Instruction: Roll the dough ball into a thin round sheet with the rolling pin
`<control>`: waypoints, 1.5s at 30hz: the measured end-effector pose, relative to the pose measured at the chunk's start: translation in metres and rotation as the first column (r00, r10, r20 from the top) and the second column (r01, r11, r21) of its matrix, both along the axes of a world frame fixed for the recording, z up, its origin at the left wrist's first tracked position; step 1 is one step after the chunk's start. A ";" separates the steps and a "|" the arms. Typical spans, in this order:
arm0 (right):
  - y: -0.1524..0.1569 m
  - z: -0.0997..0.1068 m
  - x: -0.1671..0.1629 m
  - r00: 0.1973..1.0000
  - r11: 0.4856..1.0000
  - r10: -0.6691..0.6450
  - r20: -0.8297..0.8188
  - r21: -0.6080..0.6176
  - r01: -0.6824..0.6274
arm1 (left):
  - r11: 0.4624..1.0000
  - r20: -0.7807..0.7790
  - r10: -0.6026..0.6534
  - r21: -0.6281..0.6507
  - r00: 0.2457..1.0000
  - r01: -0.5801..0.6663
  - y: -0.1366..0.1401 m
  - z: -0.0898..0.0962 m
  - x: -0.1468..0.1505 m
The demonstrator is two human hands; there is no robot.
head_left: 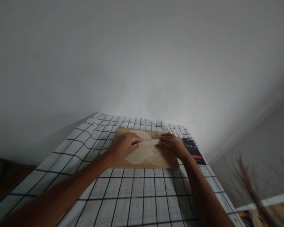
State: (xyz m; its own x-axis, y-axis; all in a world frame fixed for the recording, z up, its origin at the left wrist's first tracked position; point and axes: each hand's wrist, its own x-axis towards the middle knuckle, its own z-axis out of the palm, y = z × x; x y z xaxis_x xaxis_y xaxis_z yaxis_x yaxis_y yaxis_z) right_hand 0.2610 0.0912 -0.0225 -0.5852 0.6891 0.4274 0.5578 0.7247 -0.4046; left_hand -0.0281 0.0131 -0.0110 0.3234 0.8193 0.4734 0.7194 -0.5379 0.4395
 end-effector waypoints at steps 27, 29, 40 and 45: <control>0.060 0.026 -0.091 0.780 0.972 -0.212 0.589 0.048 0.229 | 0.954 -0.138 0.266 0.182 0.954 -0.239 0.006 0.006 -0.004; 0.067 0.027 -0.100 0.782 0.971 -0.215 0.585 0.041 0.236 | 0.946 -0.126 0.288 0.193 0.949 -0.261 0.007 0.005 -0.004; 0.049 0.021 -0.089 0.808 0.950 -0.285 0.516 0.041 0.309 | 0.974 -0.044 0.212 0.092 0.976 -0.207 0.009 -0.001 0.006; 0.016 0.016 -0.066 0.847 0.951 -0.293 0.443 0.048 0.304 | 0.991 0.044 0.137 0.000 0.990 -0.137 0.002 -0.002 0.018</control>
State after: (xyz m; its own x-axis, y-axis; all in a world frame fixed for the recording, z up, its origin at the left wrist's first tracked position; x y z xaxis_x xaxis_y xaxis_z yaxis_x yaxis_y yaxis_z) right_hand 0.1953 0.1076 -0.0065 -0.4721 0.8675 0.1565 0.8694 0.4876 -0.0801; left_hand -0.0096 0.0150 -0.0131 0.1867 0.8530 0.4874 0.7665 -0.4368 0.4708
